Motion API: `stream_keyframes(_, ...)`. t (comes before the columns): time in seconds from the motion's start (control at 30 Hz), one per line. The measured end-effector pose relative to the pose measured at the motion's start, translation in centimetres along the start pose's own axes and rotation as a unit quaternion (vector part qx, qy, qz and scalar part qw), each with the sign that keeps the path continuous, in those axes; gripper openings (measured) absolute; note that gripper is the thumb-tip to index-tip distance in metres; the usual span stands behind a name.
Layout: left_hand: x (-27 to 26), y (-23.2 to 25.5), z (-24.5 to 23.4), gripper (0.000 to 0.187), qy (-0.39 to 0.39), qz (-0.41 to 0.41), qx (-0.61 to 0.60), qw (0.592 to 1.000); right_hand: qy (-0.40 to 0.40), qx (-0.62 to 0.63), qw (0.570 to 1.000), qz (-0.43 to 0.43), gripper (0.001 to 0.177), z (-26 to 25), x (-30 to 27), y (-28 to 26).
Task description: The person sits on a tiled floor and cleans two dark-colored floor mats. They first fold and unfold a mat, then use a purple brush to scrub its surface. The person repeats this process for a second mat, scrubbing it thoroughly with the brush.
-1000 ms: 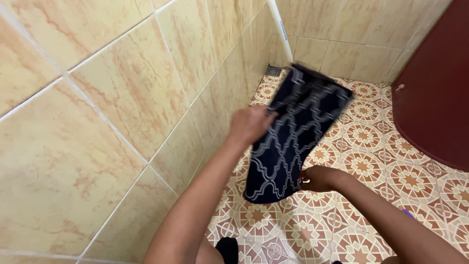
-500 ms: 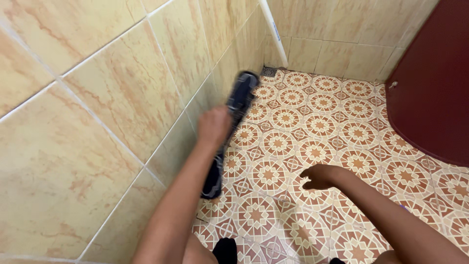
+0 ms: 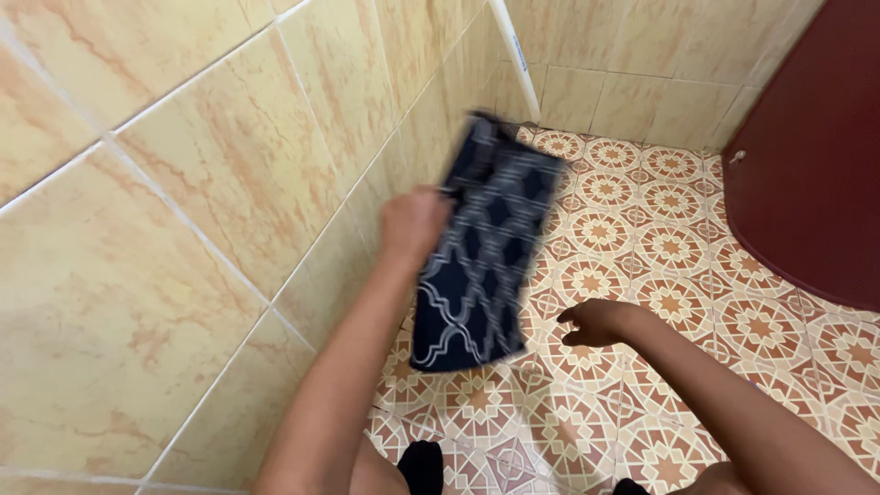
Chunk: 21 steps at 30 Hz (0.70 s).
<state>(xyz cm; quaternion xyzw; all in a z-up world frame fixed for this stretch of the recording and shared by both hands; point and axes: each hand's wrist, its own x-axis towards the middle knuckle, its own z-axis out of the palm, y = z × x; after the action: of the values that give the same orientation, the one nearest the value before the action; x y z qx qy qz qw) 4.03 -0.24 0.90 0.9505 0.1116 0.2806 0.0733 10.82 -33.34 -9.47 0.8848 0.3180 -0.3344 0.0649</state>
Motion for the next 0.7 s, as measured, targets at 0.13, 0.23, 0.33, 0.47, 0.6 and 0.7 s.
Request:
stream_keyframes(0.13,0.3,-8.3,0.3,0.019,0.013,-0.103,0.161,0.982,-0.007,0.002,1.000,0.018,0.064,0.4,-0.1,0.2)
stream_keyframes(0.23,-0.7,-9.7,0.2,0.016,0.011,-0.082,0.181,0.980,-0.004,-0.032,0.999,0.004,0.063,0.8,0.1,0.8)
stream_keyframes(0.33,-0.8,-6.4,0.8,0.014,-0.020,-0.029,0.126,0.991,0.024,-0.016,1.000,-0.002,0.061,0.5,-0.6,0.9)
stream_keyframes(0.47,-2.2,-1.3,0.5,0.025,-0.043,0.071,0.044,0.996,0.149,0.008,0.989,0.023,0.066,-1.6,-2.9,-0.5)
stream_keyframes(0.6,-3.3,1.9,-0.2,0.035,-0.087,0.160,0.004,0.983,0.439,0.120,0.889,-0.052,0.085,-3.8,-5.4,-1.7)
stream_keyframes(0.7,-3.8,3.6,-0.3,0.035,-0.123,0.192,-0.007,0.974,0.564,0.152,0.805,-0.100,0.088,-5.1,-7.1,-2.2)
